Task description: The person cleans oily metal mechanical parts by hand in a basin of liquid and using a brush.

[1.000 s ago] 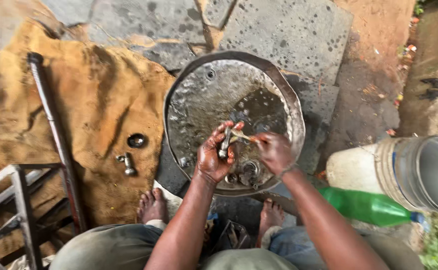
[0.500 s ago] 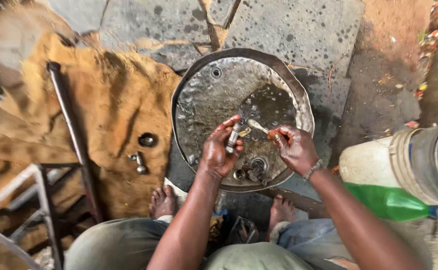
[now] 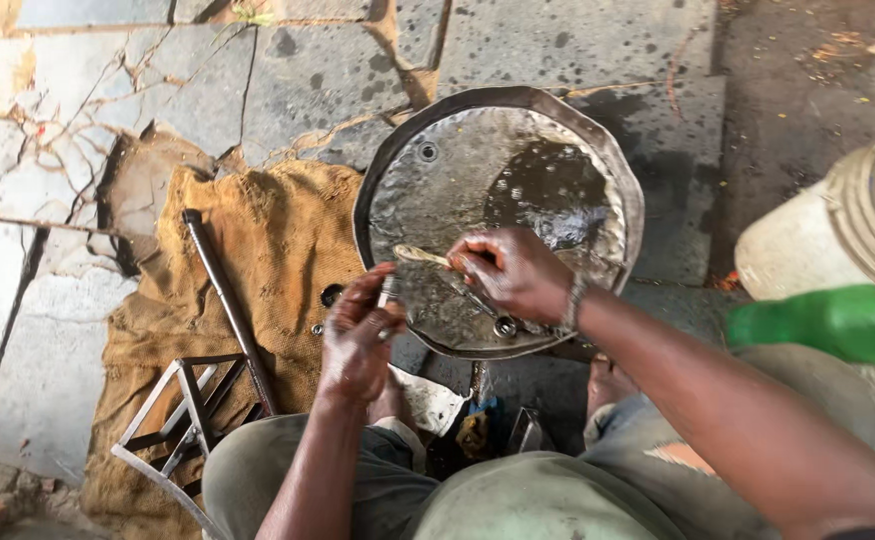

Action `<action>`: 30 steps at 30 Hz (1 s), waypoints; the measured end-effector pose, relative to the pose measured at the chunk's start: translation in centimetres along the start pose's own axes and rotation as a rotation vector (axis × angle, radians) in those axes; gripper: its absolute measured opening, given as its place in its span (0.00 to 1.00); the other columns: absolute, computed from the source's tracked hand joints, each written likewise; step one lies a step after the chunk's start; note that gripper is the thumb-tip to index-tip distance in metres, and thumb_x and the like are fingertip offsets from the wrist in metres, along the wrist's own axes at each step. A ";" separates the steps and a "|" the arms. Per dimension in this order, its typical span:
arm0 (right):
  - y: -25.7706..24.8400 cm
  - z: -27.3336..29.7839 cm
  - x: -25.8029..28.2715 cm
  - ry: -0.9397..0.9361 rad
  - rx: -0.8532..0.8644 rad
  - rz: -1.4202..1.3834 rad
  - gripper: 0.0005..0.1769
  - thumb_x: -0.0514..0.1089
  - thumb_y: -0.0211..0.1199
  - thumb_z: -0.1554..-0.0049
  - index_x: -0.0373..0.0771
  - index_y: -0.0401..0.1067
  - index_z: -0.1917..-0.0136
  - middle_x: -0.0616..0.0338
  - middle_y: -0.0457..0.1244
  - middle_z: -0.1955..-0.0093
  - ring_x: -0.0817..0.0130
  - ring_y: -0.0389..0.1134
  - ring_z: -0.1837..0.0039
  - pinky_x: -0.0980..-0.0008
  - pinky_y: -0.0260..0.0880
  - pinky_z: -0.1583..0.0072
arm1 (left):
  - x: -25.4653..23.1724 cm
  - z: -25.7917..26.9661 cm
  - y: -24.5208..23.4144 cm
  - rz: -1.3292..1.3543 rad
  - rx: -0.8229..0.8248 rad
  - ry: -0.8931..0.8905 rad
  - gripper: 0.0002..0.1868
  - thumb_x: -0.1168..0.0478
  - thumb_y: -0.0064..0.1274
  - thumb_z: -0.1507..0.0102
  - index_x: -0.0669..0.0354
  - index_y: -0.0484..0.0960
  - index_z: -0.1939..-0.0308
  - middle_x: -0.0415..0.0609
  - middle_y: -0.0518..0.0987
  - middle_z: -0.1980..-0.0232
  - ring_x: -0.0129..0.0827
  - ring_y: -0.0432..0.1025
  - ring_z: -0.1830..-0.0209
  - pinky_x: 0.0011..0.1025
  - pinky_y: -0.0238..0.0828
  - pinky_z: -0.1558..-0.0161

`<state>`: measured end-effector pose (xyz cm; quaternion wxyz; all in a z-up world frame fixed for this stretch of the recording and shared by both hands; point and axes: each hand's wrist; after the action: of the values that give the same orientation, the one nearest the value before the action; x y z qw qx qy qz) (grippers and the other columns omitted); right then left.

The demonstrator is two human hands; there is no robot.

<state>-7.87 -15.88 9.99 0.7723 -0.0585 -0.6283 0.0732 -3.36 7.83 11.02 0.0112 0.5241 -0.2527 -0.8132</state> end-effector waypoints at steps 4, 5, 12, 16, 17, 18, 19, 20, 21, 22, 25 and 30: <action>-1.2 0.1 -0.5 -0.038 -0.083 0.135 0.10 0.42 0.57 0.36 0.38 0.78 0.49 0.62 0.71 0.59 0.78 0.69 0.61 0.75 0.70 0.59 | 1.1 0.5 -0.4 0.007 0.023 0.078 0.26 0.71 0.61 0.39 0.64 0.77 0.36 0.46 0.75 0.50 0.28 0.71 0.59 0.28 0.72 0.60; -1.4 0.5 -0.4 -0.101 -0.118 0.081 0.10 0.41 0.57 0.35 0.37 0.78 0.50 0.63 0.72 0.57 0.79 0.70 0.60 0.76 0.71 0.58 | 0.9 0.8 -0.1 0.003 0.039 0.092 0.26 0.70 0.62 0.40 0.63 0.77 0.37 0.43 0.75 0.49 0.26 0.71 0.59 0.28 0.72 0.60; -4.4 3.2 -0.2 -0.157 -0.267 -0.109 0.08 0.39 0.56 0.34 0.35 0.75 0.48 0.65 0.70 0.54 0.81 0.68 0.56 0.78 0.72 0.57 | -2.8 -0.5 3.2 -0.336 0.229 0.158 0.25 0.63 0.57 0.36 0.61 0.74 0.35 0.47 0.78 0.46 0.25 0.71 0.58 0.26 0.72 0.57; -5.1 4.5 -0.3 -0.080 -0.231 -0.002 0.08 0.36 0.54 0.33 0.35 0.74 0.45 0.61 0.68 0.56 0.78 0.65 0.58 0.77 0.69 0.56 | -1.8 -2.1 3.7 -0.050 0.170 -0.028 0.23 0.65 0.52 0.36 0.60 0.75 0.36 0.49 0.77 0.47 0.30 0.73 0.61 0.30 0.74 0.61; -5.1 4.8 -0.1 -0.072 -0.219 0.049 0.09 0.36 0.53 0.33 0.36 0.74 0.44 0.62 0.68 0.55 0.78 0.65 0.57 0.77 0.69 0.55 | -1.4 -2.2 3.8 0.027 0.132 -0.084 0.22 0.66 0.51 0.35 0.59 0.76 0.36 0.49 0.77 0.48 0.31 0.74 0.61 0.31 0.73 0.63; -4.6 4.7 0.2 -0.065 -0.187 0.096 0.10 0.35 0.52 0.34 0.37 0.73 0.43 0.63 0.68 0.55 0.78 0.66 0.56 0.77 0.70 0.54 | -1.1 -1.9 3.7 0.070 0.143 -0.099 0.20 0.66 0.50 0.33 0.58 0.76 0.37 0.49 0.77 0.50 0.31 0.73 0.63 0.31 0.73 0.65; -4.4 4.7 0.6 -0.073 -0.196 0.187 0.09 0.36 0.53 0.34 0.37 0.74 0.45 0.63 0.69 0.54 0.78 0.68 0.55 0.76 0.70 0.55 | -0.6 -1.7 4.0 0.113 0.156 -0.111 0.18 0.65 0.49 0.32 0.57 0.76 0.37 0.49 0.77 0.52 0.31 0.72 0.65 0.30 0.72 0.66; -4.2 4.6 1.1 -0.097 -0.219 0.266 0.09 0.36 0.54 0.35 0.36 0.74 0.46 0.63 0.70 0.54 0.77 0.70 0.55 0.76 0.71 0.55 | -0.7 -1.9 4.5 0.137 0.179 -0.117 0.16 0.65 0.49 0.30 0.57 0.76 0.38 0.48 0.77 0.53 0.30 0.71 0.67 0.30 0.71 0.68; -4.1 4.1 1.5 -0.123 -0.243 0.343 0.08 0.36 0.55 0.35 0.36 0.75 0.47 0.63 0.71 0.53 0.76 0.73 0.55 0.75 0.72 0.56 | -0.8 -2.2 5.0 0.174 0.172 -0.129 0.16 0.65 0.47 0.31 0.56 0.77 0.39 0.46 0.78 0.54 0.31 0.72 0.69 0.30 0.71 0.70; -3.7 3.7 1.6 -0.125 -0.246 0.248 0.08 0.37 0.55 0.35 0.36 0.75 0.48 0.62 0.70 0.53 0.76 0.73 0.54 0.75 0.71 0.55 | -0.6 -2.1 5.5 0.203 0.166 -0.153 0.16 0.65 0.46 0.31 0.56 0.77 0.40 0.44 0.79 0.54 0.32 0.72 0.71 0.31 0.72 0.71; -2.9 2.0 1.8 -0.155 -0.254 0.161 0.07 0.37 0.57 0.36 0.35 0.76 0.49 0.59 0.71 0.54 0.76 0.73 0.53 0.74 0.72 0.54 | -0.2 -2.1 5.8 0.248 0.208 -0.190 0.17 0.64 0.45 0.30 0.55 0.78 0.38 0.44 0.77 0.59 0.30 0.73 0.73 0.30 0.71 0.73; -3.8 -0.5 1.8 -0.189 -0.288 0.491 0.08 0.35 0.61 0.42 0.36 0.79 0.50 0.56 0.73 0.55 0.72 0.75 0.54 0.72 0.74 0.53 | 0.1 -4.2 5.2 0.318 0.160 -0.192 0.19 0.66 0.43 0.29 0.58 0.77 0.35 0.46 0.77 0.56 0.29 0.72 0.72 0.28 0.69 0.73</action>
<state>-6.85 -19.23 12.33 0.6535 -0.3106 -0.6683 0.1730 -1.05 1.58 11.78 0.0738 0.3970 -0.3960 -0.8247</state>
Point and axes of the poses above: each hand's wrist, its own z-axis away from the middle knuckle, its own y-axis out of the palm, x = y × z
